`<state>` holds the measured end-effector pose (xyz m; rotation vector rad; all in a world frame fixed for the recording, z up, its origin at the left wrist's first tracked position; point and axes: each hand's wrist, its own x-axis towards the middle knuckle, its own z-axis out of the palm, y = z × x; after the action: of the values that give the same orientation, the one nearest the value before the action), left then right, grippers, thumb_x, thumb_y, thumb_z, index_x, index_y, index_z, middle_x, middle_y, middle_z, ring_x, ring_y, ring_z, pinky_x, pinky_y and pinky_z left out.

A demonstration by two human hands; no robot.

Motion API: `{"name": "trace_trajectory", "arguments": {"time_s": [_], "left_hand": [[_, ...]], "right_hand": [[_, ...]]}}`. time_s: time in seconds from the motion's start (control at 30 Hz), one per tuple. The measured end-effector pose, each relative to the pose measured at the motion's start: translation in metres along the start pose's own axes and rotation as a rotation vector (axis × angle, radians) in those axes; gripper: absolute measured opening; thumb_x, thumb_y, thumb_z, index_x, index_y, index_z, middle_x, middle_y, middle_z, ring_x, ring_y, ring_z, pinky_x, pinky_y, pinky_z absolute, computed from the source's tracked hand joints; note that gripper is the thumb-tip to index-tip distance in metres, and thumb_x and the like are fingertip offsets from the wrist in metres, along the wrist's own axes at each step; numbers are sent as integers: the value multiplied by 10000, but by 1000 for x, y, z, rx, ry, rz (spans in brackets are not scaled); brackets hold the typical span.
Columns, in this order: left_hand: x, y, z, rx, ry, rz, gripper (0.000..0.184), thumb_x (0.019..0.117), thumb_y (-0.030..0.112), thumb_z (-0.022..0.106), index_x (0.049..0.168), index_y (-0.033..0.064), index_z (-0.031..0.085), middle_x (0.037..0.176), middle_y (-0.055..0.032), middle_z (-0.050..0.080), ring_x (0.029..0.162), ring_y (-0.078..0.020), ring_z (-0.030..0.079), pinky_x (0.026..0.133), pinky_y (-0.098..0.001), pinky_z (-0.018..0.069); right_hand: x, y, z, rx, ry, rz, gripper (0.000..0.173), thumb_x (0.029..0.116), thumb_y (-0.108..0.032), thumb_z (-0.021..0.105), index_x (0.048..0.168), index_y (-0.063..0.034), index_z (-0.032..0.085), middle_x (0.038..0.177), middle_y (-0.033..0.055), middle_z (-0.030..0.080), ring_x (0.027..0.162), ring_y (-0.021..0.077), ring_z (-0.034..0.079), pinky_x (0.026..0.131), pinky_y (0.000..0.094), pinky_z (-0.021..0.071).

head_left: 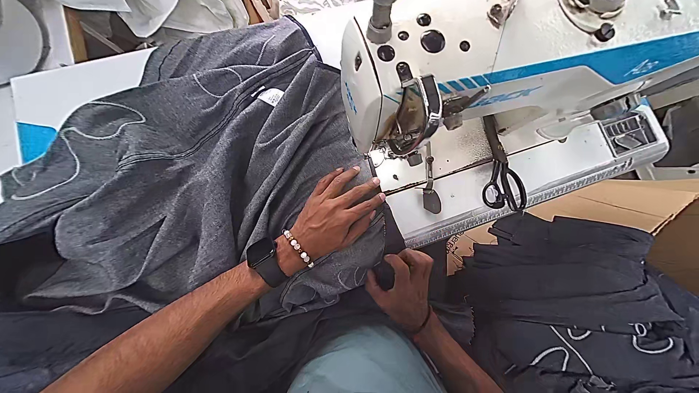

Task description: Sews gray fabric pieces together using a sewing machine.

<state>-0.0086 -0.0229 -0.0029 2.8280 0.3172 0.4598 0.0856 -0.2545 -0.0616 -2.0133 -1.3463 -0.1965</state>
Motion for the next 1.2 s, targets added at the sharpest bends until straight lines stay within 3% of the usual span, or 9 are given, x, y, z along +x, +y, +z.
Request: {"name": "trace_trajectory", "arguments": {"time_s": [0.1, 0.2, 0.27, 0.37, 0.43, 0.57, 0.87, 1.1, 1.2], "left_hand": [[0, -2, -1, 18, -18, 4, 383, 1050, 398, 479, 1362, 312, 684, 1524, 16, 555, 1489, -312, 389, 1226, -542, 283], [-1, -2, -3, 43, -28, 1, 426, 1028, 494, 487, 1384, 339, 662, 1539, 37, 538, 1495, -297, 381, 1225, -551, 268], [0, -2, -3, 48, -33, 0, 460, 1015, 548, 495, 1395, 342, 653, 1547, 32, 530, 1497, -297, 378, 1223, -552, 267], [-1, -2, -2, 60, -41, 2, 502, 1001, 582, 502, 1426, 345, 625, 1564, 40, 509, 1499, -284, 373, 1220, -541, 275], [0, -2, -2, 65, -42, 3, 512, 997, 585, 504, 1435, 343, 615, 1566, 40, 506, 1501, -282, 371, 1223, -539, 271], [-1, -2, -2, 59, -33, 1, 519, 997, 588, 506, 1443, 342, 608, 1560, 39, 514, 1494, -274, 381, 1224, -528, 268], [0, -2, -3, 63, -38, -5, 543, 994, 601, 499, 1437, 310, 618, 1552, 39, 521, 1491, -271, 384, 1227, -523, 268], [-2, -3, -3, 62, -49, 18, 506, 1008, 576, 490, 1443, 347, 608, 1575, 52, 494, 1494, -262, 379, 1225, -523, 266], [-3, -4, -2, 33, -25, 50, 431, 1018, 536, 511, 1369, 345, 674, 1534, 54, 536, 1469, -254, 403, 1216, -508, 272]], "right_hand": [[-1, 2, 5, 13, 55, -33, 114, 916, -273, 649, 952, -166, 661, 928, 38, 571, 917, 197, 560, 838, 352, 474], [18, 12, -21, -25, 38, 50, 102, 919, -131, 609, 833, -118, 664, 803, 56, 592, 786, 196, 603, 693, 310, 525], [28, 19, -45, -37, -151, 125, 94, 876, -112, 595, 835, -105, 679, 794, 51, 594, 755, 191, 605, 644, 311, 521], [46, 14, -75, 56, -658, 208, 158, 873, -193, 638, 945, -128, 762, 873, 55, 690, 766, 204, 685, 638, 408, 589], [67, 3, -83, 107, -571, 206, 191, 938, -291, 632, 992, -182, 779, 875, -13, 692, 752, 116, 664, 627, 342, 579], [116, 2, -55, 85, -267, 214, 245, 1027, -258, 570, 1105, -146, 773, 946, 12, 727, 828, 128, 691, 702, 334, 595], [137, 3, -22, -2, -325, 350, 213, 950, -458, 696, 949, -284, 818, 831, -78, 713, 795, 131, 643, 678, 378, 516], [138, -15, -6, -333, -213, -18, 208, 964, -225, 583, 863, -86, 700, 827, 71, 676, 863, 275, 660, 700, 411, 519], [133, -8, -15, -207, -255, 10, 189, 990, -230, 610, 939, -106, 743, 845, 52, 674, 722, 209, 663, 562, 362, 533]]}}
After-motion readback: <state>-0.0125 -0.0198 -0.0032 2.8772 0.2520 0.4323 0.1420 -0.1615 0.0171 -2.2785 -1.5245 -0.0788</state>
